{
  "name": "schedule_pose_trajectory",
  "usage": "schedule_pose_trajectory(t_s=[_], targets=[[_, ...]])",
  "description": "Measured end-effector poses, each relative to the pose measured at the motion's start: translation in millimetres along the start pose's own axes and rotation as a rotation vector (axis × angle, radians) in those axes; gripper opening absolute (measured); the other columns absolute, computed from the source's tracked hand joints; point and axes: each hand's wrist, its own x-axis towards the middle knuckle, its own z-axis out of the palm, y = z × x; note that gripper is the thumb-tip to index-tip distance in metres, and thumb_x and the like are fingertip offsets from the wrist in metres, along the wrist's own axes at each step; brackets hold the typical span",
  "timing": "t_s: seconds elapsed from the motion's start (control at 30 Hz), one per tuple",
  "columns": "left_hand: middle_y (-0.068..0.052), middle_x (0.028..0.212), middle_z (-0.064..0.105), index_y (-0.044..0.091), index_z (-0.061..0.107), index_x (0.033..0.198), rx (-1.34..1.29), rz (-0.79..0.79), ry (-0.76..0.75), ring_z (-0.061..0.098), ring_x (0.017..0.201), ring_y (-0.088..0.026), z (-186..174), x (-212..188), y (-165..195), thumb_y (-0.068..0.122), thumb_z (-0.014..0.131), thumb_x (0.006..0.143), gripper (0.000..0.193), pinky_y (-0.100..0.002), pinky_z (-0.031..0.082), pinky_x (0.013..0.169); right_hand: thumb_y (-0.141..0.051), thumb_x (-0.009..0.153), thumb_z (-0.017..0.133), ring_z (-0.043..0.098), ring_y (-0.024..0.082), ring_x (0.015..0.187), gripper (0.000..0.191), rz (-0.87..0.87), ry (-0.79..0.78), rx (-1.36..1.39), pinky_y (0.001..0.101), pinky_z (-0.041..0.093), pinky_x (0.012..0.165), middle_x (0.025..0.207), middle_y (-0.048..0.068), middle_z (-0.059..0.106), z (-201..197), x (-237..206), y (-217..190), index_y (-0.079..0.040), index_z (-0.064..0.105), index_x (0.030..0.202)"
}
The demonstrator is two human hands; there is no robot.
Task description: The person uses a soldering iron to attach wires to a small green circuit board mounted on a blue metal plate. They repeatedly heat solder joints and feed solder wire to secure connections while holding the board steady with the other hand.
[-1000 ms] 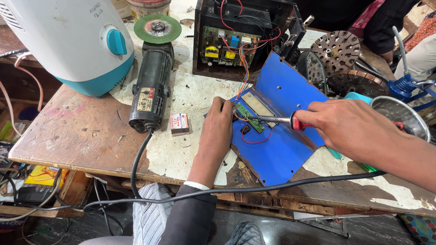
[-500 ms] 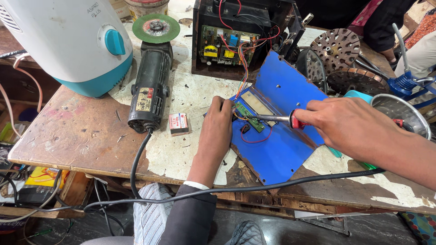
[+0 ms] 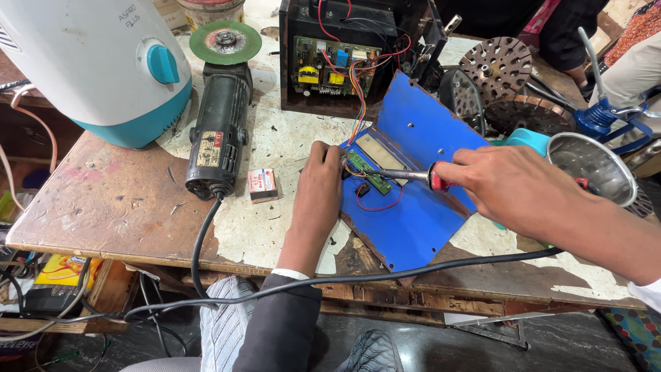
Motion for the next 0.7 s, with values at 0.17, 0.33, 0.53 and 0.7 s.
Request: schedule_pose_trajectory(t_s=[0.17, 0.33, 0.53, 0.7], targets=[[-0.019, 0.108, 0.057, -0.003, 0.057, 0.106, -0.001, 0.026, 0.018, 0.065, 0.097, -0.041, 0, -3, 2, 0.004, 0.056, 0.099, 0.01, -0.05, 0.052, 0.08, -0.007, 0.083, 0.067, 0.069, 0.029, 0.078, 0.03, 0.027, 0.001, 0.03, 0.0445, 0.056, 0.066, 0.091, 0.004, 0.066, 5, -8, 1, -0.021, 0.066, 0.11], [-0.019, 0.109, 0.056, -0.002, 0.058, 0.106, -0.004, 0.023, 0.014, 0.064, 0.097, -0.041, 1, -5, 2, 0.004, 0.055, 0.1, 0.009, -0.05, 0.051, 0.079, -0.007, 0.083, 0.068, 0.07, 0.029, 0.078, 0.028, 0.004, 0.038, 0.048, 0.0443, 0.056, 0.066, 0.091, 0.005, 0.067, 7, -12, 1, -0.02, 0.067, 0.108], [-0.019, 0.109, 0.056, -0.002, 0.058, 0.108, -0.038, 0.021, 0.033, 0.064, 0.096, -0.041, -1, -5, 2, 0.007, 0.056, 0.101, 0.011, -0.05, 0.051, 0.079, -0.008, 0.081, 0.069, 0.07, 0.033, 0.073, 0.032, 0.051, 0.131, 0.116, 0.0458, 0.055, 0.064, 0.083, 0.008, 0.067, 7, -15, -1, -0.019, 0.067, 0.111], [-0.021, 0.11, 0.055, -0.001, 0.058, 0.112, -0.11, 0.01, 0.072, 0.064, 0.095, -0.043, -7, -7, 5, 0.011, 0.059, 0.101, 0.016, -0.051, 0.051, 0.078, -0.009, 0.085, 0.072, 0.067, 0.038, 0.072, 0.02, 0.164, 0.405, 0.233, 0.0478, 0.052, 0.065, 0.087, 0.015, 0.069, 11, -14, 2, -0.007, 0.063, 0.103]])
